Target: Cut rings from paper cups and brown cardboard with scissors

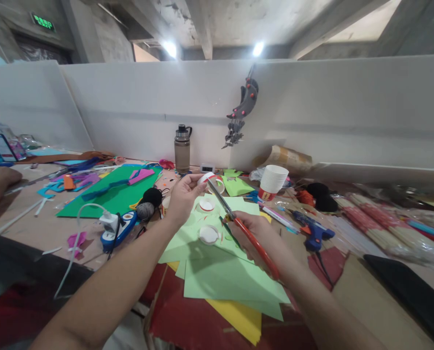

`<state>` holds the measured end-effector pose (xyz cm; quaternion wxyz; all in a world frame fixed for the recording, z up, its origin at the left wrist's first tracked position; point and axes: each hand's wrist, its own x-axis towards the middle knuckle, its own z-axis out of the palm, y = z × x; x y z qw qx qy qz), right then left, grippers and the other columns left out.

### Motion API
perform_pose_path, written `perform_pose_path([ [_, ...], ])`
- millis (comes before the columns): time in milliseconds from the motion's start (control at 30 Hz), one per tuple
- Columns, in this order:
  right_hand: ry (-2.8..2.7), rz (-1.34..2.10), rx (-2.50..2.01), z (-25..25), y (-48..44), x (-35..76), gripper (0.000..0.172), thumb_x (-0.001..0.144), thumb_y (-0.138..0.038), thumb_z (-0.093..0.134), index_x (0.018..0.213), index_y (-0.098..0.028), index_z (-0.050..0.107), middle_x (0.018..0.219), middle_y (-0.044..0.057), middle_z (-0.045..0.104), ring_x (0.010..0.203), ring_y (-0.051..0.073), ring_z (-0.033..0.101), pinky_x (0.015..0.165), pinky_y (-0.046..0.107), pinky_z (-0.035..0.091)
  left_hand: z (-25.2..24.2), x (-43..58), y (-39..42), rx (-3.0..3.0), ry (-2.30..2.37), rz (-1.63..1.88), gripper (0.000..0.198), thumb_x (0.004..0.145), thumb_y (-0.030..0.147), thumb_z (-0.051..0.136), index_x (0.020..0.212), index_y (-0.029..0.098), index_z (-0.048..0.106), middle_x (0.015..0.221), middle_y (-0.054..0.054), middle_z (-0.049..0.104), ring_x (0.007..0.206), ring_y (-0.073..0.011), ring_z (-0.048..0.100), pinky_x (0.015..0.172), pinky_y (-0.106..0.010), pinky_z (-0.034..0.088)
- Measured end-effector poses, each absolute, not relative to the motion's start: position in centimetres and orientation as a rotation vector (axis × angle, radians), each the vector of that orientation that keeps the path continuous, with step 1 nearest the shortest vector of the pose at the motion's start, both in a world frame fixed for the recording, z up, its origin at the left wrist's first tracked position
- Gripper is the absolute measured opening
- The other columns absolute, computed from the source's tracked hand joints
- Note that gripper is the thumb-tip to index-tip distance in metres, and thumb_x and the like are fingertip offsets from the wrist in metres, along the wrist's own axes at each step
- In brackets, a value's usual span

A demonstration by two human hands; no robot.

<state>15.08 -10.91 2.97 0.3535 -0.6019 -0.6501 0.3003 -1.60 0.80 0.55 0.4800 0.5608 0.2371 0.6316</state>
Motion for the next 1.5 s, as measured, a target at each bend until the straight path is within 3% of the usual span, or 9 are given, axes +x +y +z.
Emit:
perform_pose_path([
  [233, -1.811, 0.809, -1.508, 3.1, -10.1, 16.0, 0.019, 0.080, -0.033, 0.050, 0.069, -0.020, 0.059, 0.048, -0.004, 0.046, 0.044, 0.010, 0.043, 0.045, 0.021, 0.032, 0.8, -1.6, 0.6, 1.362, 0.569, 1.527, 0.031, 0.075, 0.032, 0.075, 0.100, 0.016, 0.067, 0.097, -0.007, 0.073, 0.083, -0.0150, 0.067, 0.077, -0.029, 0.054],
  [367, -1.847, 0.794, -1.477, 3.1, -10.1, 16.2, 0.022, 0.082, -0.033, 0.052, 0.091, -0.020, 0.066, 0.057, -0.002, 0.055, 0.050, 0.013, 0.048, 0.049, 0.023, 0.035, 0.8, -1.7, 0.7, 1.349, 0.566, 1.529, 0.035, 0.074, 0.035, 0.076, 0.101, 0.016, 0.065, 0.096, -0.008, 0.073, 0.084, -0.0178, 0.068, 0.076, -0.032, 0.055],
  [467, -1.911, 0.789, -1.418, 3.1, -10.5, 16.3, 0.029, 0.086, -0.033, 0.050, 0.110, -0.022, 0.063, 0.074, 0.002, 0.065, 0.067, 0.018, 0.058, 0.062, 0.026, 0.043, 1.0, -1.7, 0.7, 1.317, 0.550, 1.543, 0.036, 0.072, 0.035, 0.077, 0.099, 0.015, 0.064, 0.094, -0.008, 0.072, 0.085, -0.0190, 0.069, 0.076, -0.033, 0.055],
  [567, -1.941, 0.780, -1.355, 3.0, -10.5, 16.5, 0.028, 0.089, -0.037, 0.050, 0.112, -0.023, 0.059, 0.085, 0.002, 0.068, 0.080, 0.020, 0.061, 0.072, 0.029, 0.045, 1.5, -1.7, 0.5, 1.267, 0.522, 1.559, 0.035, 0.071, 0.033, 0.078, 0.098, 0.015, 0.063, 0.096, -0.008, 0.072, 0.089, -0.0194, 0.068, 0.079, -0.034, 0.055],
  [733, -1.842, 0.978, -1.391, 3.1, -10.3, 16.6, 0.025, 0.088, -0.046, 0.048, 0.090, -0.022, 0.053, 0.056, -0.006, 0.051, 0.046, 0.012, 0.047, 0.045, 0.023, 0.038, 2.0, -1.8, 0.3, 1.225, 0.486, 1.569, 0.032, 0.072, 0.030, 0.077, 0.098, 0.016, 0.063, 0.101, -0.007, 0.070, 0.092, -0.0179, 0.066, 0.079, -0.032, 0.055],
  [833, -1.725, 1.106, -1.426, 3.5, -10.7, 16.3, 0.026, 0.087, -0.048, 0.046, 0.082, -0.023, 0.047, 0.049, -0.009, 0.043, 0.036, 0.010, 0.043, 0.036, 0.020, 0.035, 1.9, -1.8, 0.3, 1.234, 0.464, 1.560, 0.031, 0.073, 0.030, 0.076, 0.098, 0.016, 0.063, 0.101, -0.007, 0.069, 0.091, -0.0168, 0.065, 0.079, -0.032, 0.055],
  [1033, -1.616, 1.087, -1.574, 4.5, -11.7, 15.4, 0.031, 0.088, -0.050, 0.041, 0.072, -0.023, 0.043, 0.044, -0.009, 0.040, 0.028, 0.007, 0.036, 0.029, 0.017, 0.025, 1.7, -1.8, 0.3, 1.272, 0.456, 1.533, 0.032, 0.075, 0.032, 0.075, 0.100, 0.017, 0.062, 0.100, -0.007, 0.068, 0.089, -0.0177, 0.065, 0.078, -0.034, 0.054],
  [1500, -1.581, 1.140, -1.565, 4.8, -11.9, 15.3, 0.028, 0.086, -0.046, 0.042, 0.071, -0.022, 0.043, 0.043, -0.009, 0.040, 0.027, 0.006, 0.036, 0.028, 0.016, 0.026, 1.6, -1.8, 0.4, 1.268, 0.473, 1.498, 0.033, 0.073, 0.033, 0.076, 0.099, 0.018, 0.061, 0.102, -0.007, 0.066, 0.090, -0.0171, 0.064, 0.078, -0.032, 0.054],
])
